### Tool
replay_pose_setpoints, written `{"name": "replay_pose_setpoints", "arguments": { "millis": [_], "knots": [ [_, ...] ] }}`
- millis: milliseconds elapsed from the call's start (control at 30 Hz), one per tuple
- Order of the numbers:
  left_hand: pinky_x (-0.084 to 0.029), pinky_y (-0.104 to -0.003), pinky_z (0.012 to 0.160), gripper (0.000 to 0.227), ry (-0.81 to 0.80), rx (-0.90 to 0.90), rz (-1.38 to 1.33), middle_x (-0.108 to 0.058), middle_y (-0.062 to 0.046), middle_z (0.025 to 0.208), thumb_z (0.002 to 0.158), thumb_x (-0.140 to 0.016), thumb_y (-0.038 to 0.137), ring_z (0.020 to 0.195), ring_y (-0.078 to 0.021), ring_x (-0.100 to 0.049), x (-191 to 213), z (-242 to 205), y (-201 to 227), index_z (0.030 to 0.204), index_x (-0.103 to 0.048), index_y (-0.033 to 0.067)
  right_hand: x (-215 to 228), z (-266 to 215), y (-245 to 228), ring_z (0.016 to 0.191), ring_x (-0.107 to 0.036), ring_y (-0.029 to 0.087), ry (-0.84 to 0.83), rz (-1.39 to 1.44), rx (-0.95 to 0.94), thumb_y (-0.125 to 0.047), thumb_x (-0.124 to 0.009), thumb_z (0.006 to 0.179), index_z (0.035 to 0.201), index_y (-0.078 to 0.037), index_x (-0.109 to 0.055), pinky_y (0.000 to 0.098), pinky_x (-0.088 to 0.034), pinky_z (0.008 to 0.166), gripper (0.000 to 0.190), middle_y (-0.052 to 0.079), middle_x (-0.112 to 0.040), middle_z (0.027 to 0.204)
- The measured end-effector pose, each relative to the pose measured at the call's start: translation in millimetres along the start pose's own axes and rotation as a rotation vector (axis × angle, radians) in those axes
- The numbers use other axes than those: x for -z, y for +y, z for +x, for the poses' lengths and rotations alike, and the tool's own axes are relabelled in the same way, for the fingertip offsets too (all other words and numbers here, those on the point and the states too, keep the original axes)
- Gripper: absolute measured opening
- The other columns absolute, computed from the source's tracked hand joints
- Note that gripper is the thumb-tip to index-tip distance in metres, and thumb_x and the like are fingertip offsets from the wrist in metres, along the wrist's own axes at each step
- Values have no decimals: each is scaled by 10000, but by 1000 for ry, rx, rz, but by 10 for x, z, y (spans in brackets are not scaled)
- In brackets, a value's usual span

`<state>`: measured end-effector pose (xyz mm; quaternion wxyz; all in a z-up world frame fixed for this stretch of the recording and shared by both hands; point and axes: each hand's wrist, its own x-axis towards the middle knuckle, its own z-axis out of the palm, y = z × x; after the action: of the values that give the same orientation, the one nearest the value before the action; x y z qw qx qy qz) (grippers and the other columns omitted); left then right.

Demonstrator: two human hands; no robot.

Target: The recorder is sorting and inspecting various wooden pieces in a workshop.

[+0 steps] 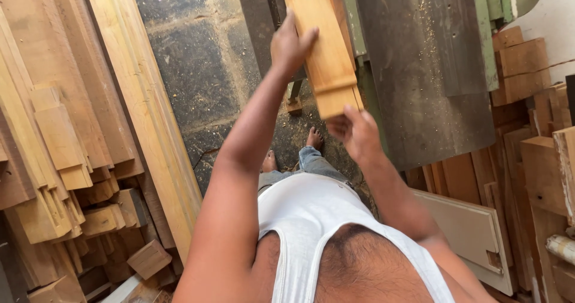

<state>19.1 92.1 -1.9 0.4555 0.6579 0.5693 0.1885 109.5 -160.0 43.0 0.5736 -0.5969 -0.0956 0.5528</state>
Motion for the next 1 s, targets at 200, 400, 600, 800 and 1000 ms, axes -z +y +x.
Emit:
{"name": "replay_pose_setpoints", "arguments": {
  "millis": [200,400,600,800,1000],
  "knots": [
    [-621,-441,900,664,-335,284,-1010,-720,-223,1128,892,-814,329,1007,-295,-732,-466,-856,-498,1325,-562,-106,488,-785,487,865,-716,242,5,52,-46,-270,-539,1043,1257,42,-564,404,-615,777,379,152,-721,982],
    [-656,-411,927,520,-193,-318,-757,-687,-165,1148,911,-760,242,1051,-227,-728,285,-1486,150,1288,-482,16,756,-923,315,839,-678,275,-40,-298,-4,-269,-554,1060,1337,51,-518,386,-604,728,425,210,-688,1022],
    [-464,-550,1083,573,403,-1185,278,-534,-170,1438,726,-790,47,1354,-368,-486,291,-1415,-66,1181,-526,274,622,-986,119,933,-710,236,-109,243,2,-274,-639,939,1351,14,-505,372,-631,747,520,152,-719,1091],
    [-602,-445,1014,660,-40,-186,-194,-636,-199,1347,966,-472,27,1215,-314,-643,0,-1280,-355,1596,-475,221,704,-584,712,791,-683,223,136,111,-54,-281,-648,998,1294,-5,-559,359,-590,652,414,120,-694,958],
    [-648,-398,751,804,-120,-9,4,-757,-169,974,936,-646,416,819,-249,-790,-12,-951,82,1529,-331,-24,390,-493,342,789,-729,220,37,130,-48,-321,-557,1040,1227,2,-585,352,-629,670,375,131,-722,949]
  ]
}}
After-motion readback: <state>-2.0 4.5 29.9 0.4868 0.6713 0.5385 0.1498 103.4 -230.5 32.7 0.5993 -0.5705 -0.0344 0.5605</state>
